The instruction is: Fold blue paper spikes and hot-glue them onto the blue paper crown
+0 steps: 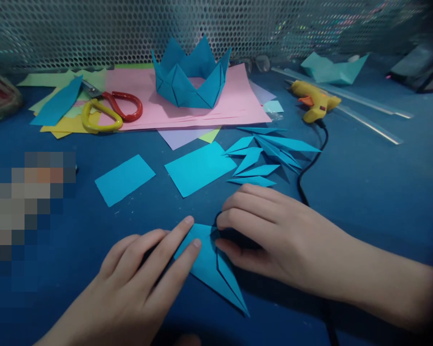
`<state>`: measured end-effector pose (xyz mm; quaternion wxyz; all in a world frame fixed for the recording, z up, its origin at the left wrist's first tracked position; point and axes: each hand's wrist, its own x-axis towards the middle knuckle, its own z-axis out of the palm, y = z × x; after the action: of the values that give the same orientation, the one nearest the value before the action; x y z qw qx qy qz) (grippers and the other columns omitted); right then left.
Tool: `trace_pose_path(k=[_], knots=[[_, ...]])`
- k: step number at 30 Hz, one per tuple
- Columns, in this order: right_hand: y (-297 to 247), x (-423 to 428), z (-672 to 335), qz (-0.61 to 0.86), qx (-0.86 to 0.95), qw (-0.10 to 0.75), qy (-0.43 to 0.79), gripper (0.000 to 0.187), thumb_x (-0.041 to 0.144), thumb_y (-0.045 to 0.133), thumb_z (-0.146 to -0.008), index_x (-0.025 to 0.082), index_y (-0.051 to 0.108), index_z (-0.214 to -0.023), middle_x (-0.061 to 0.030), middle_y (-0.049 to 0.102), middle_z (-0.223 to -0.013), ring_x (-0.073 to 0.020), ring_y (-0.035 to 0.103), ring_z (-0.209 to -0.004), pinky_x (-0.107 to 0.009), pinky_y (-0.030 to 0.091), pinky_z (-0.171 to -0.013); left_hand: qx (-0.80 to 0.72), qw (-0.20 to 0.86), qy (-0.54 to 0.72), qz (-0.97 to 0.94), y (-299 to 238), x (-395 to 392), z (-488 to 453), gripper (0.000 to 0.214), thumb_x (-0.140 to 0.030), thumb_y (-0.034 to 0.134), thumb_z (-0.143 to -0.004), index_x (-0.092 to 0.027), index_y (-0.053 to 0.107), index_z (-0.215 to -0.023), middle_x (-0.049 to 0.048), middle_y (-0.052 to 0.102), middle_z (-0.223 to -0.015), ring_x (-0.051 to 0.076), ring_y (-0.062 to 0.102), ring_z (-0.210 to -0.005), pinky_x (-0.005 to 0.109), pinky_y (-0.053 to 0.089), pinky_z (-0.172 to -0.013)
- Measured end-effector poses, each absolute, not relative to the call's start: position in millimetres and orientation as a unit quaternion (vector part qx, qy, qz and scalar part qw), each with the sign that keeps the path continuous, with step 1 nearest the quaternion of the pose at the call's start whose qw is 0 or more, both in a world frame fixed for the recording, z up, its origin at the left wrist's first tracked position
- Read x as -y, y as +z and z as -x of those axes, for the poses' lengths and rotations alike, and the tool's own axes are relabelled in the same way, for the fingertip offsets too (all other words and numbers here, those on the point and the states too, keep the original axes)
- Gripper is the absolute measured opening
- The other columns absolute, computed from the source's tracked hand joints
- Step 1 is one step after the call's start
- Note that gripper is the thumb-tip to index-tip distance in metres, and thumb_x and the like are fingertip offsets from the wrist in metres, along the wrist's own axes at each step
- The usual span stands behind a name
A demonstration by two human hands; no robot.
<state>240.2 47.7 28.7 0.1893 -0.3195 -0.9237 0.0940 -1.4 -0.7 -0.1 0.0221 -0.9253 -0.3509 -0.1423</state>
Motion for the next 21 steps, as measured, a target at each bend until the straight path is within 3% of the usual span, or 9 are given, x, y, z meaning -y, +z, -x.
trace_pose_path(k=[4, 9, 15, 18, 21], knots=[[32, -45, -242, 0.312, 0.929, 0.193, 0.053, 0.025, 0.022, 0.051, -0.097, 0.013, 0.068, -0.081, -0.0055, 0.061, -0.076, -0.0185, 0.053, -0.072, -0.032, 0.041, -0.066, 0.354, 0.022, -0.123, 0.927, 3, 1, 4, 0.051, -0.037, 0.036, -0.089, -0.019, 0.044, -0.136, 0.0077, 0.042, -0.145, 0.028, 0.045, -0.110, 0.044, 0.029, -0.095], [39, -34, -236, 0.283, 0.936, 0.178, 0.114, 0.046, 0.056, 0.047, -0.097, 0.016, 0.066, -0.088, -0.0032, 0.062, -0.078, -0.0177, 0.050, -0.068, -0.033, 0.036, -0.061, 0.374, 0.034, -0.104, 0.921, 7, 2, 4, 0.059, -0.044, 0.040, -0.087, -0.014, 0.039, -0.138, 0.0110, 0.042, -0.127, 0.030, 0.042, -0.106, 0.044, 0.028, -0.094], [32, -42, -240, 0.288, 0.937, 0.178, 0.090, 0.024, 0.036, 0.054, -0.098, 0.016, 0.066, -0.092, -0.0045, 0.067, -0.086, -0.0185, 0.058, -0.079, -0.032, 0.041, -0.070, 0.392, 0.034, -0.104, 0.913, 12, 4, 2, 0.061, -0.050, 0.047, -0.083, -0.014, 0.041, -0.132, 0.0119, 0.043, -0.126, 0.031, 0.042, -0.108, 0.045, 0.029, -0.098], [31, -54, -247, 0.235, 0.954, 0.186, 0.022, 0.026, 0.026, 0.047, -0.102, 0.016, 0.068, -0.091, -0.0038, 0.069, -0.085, -0.0177, 0.060, -0.080, -0.032, 0.042, -0.073, 0.377, 0.021, -0.102, 0.920, 13, 2, 3, 0.054, -0.042, 0.048, -0.083, -0.014, 0.043, -0.129, 0.0140, 0.046, -0.140, 0.032, 0.036, -0.127, 0.045, 0.025, -0.105], [31, -60, -249, 0.219, 0.956, 0.193, 0.000, 0.026, 0.029, 0.048, -0.102, 0.017, 0.068, -0.089, -0.0024, 0.070, -0.084, -0.0162, 0.061, -0.078, -0.031, 0.042, -0.073, 0.359, 0.008, -0.114, 0.926, 11, 0, 3, 0.048, -0.040, 0.044, -0.085, -0.014, 0.044, -0.126, 0.0154, 0.049, -0.145, 0.028, 0.027, -0.142, 0.043, 0.022, -0.111]])
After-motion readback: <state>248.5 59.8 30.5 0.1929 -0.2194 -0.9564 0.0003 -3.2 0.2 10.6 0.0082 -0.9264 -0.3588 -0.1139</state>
